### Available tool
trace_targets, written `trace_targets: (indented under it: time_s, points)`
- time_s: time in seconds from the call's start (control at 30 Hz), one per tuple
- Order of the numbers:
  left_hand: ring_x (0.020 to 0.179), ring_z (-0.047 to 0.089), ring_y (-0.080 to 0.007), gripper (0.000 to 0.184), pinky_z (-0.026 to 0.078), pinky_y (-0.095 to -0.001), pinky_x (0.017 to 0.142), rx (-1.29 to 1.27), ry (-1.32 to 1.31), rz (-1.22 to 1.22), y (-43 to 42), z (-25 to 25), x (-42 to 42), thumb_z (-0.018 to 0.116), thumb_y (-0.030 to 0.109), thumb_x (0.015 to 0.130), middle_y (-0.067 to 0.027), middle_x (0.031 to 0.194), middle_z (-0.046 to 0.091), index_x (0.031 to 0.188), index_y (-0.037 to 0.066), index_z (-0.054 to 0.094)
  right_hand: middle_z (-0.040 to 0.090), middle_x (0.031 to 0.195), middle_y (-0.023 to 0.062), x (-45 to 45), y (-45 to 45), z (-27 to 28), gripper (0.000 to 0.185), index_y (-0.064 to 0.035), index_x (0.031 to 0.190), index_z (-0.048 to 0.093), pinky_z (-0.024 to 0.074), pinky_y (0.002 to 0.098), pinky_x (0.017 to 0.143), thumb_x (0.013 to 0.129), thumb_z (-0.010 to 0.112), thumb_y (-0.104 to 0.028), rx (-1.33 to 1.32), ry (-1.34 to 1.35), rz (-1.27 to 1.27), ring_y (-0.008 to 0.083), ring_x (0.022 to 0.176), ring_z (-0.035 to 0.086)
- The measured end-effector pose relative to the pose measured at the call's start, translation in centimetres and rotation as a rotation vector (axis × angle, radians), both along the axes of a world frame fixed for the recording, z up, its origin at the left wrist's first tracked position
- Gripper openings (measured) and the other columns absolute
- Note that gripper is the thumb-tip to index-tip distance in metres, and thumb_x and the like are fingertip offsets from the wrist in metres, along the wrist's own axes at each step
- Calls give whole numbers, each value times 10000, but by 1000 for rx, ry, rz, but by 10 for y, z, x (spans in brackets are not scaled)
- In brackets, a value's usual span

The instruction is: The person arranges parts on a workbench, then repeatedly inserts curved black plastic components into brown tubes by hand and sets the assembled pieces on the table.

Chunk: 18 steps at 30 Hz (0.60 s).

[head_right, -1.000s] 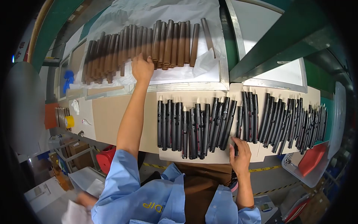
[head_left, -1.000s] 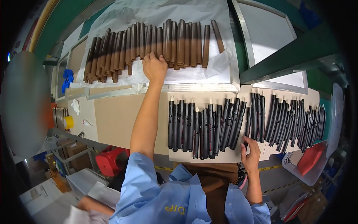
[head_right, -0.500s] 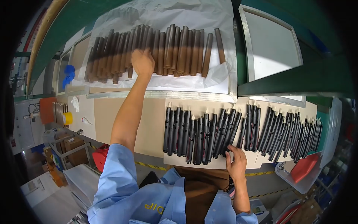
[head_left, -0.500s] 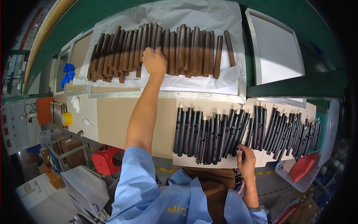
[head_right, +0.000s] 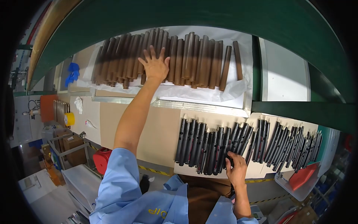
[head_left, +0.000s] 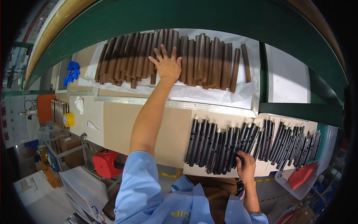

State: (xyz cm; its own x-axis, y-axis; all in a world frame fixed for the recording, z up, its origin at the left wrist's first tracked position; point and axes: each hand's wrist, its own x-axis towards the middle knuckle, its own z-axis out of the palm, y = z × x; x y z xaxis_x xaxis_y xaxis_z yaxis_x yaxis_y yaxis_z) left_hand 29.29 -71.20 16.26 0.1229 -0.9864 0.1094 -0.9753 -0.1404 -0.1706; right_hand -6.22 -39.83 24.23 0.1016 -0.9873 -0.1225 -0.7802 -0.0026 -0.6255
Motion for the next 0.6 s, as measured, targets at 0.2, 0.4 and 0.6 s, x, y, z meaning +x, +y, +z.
trace_targets:
  time_s: [0.2, 0.4, 0.6]
  points:
    - [1388, 91, -456, 500, 83, -694, 1039, 103, -89, 51, -2, 1, 2, 305, 401, 981, -186, 1533, 99, 1466, 302, 239, 652, 946, 143, 18, -8, 3, 219, -11, 996, 620, 473, 401, 797, 778, 639, -21, 27, 15, 11, 342, 865, 604]
    - [1384, 125, -441, 477, 129, -705, 1021, 43, -111, 33, -3, -4, 21, 287, 387, 989, -180, 1520, 140, 1456, 291, 263, 653, 948, 139, 16, -11, 2, 219, -15, 995, 622, 474, 402, 799, 778, 643, -33, 25, 53, 19, 341, 865, 605]
    - [1406, 88, -393, 469, 86, -702, 1033, 36, -112, 78, -6, -10, 53, 286, 384, 986, -128, 1545, 88, 1444, 285, 301, 654, 955, 138, 12, -8, -2, 221, -16, 992, 626, 473, 402, 807, 774, 648, -42, 37, 65, 7, 339, 870, 607]
